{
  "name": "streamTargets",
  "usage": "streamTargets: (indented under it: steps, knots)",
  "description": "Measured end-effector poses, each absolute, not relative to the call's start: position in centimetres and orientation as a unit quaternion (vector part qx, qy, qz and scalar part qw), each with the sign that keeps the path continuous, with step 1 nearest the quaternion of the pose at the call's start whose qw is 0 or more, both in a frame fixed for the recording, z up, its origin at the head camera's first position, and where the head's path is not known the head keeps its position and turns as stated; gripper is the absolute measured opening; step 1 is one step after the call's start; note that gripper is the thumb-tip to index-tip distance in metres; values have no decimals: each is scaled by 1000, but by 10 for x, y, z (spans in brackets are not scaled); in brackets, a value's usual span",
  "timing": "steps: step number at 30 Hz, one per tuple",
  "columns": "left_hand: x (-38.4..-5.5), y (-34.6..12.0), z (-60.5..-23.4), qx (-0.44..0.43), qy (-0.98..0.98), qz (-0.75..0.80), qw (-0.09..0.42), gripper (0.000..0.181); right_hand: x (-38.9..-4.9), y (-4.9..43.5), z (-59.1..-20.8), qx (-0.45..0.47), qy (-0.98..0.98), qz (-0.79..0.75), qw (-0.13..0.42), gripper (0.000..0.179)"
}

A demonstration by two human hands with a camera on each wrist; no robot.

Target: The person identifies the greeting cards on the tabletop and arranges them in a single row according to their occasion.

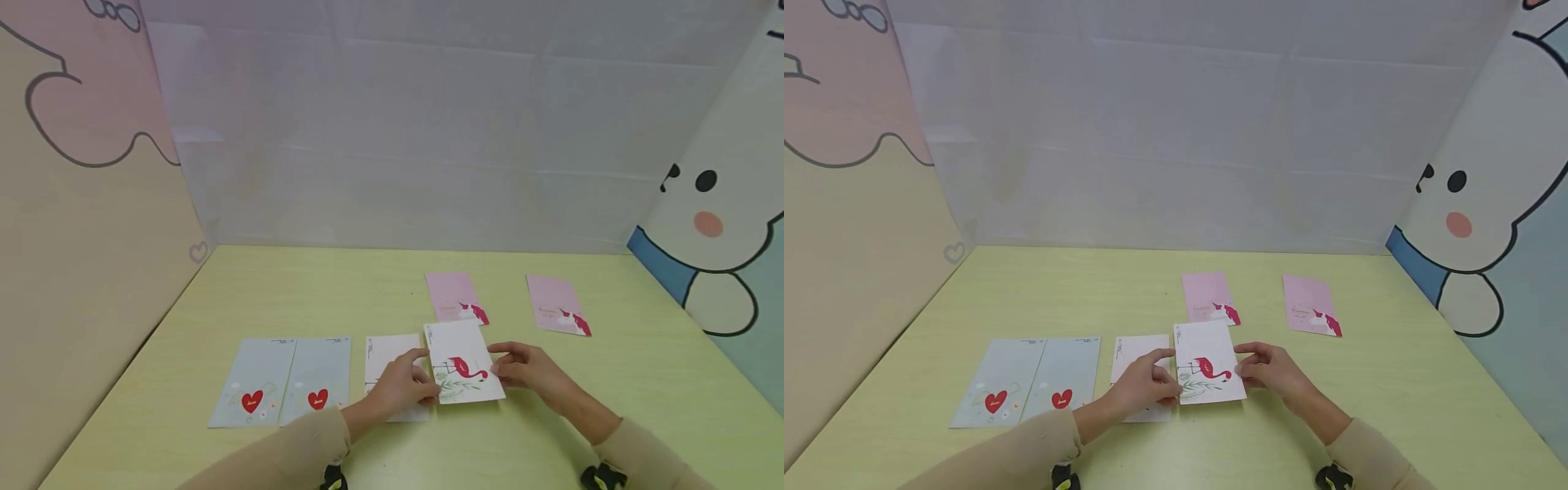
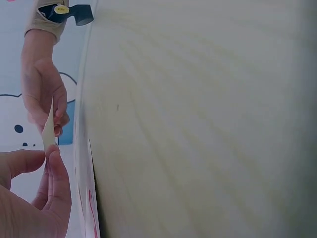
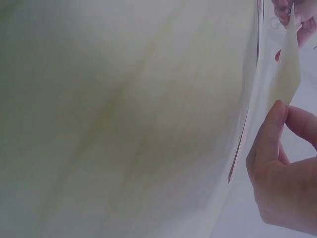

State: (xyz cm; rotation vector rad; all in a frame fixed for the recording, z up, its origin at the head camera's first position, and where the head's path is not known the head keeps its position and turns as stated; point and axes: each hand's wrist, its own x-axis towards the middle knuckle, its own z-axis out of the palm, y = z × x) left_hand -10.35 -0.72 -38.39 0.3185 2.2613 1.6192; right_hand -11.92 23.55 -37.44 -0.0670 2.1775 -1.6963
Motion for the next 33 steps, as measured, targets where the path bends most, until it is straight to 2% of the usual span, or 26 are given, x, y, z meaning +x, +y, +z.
streamTargets:
  steps: [19, 33]
  knots:
    - [-99, -12, -389, 103, 802, 555, 196, 59, -117, 223, -386, 12, 788, -581, 204, 36]
    - [-99, -16, -389, 111, 807, 544, 202, 59, -114, 216, -383, 21, 822, -538, 185, 33]
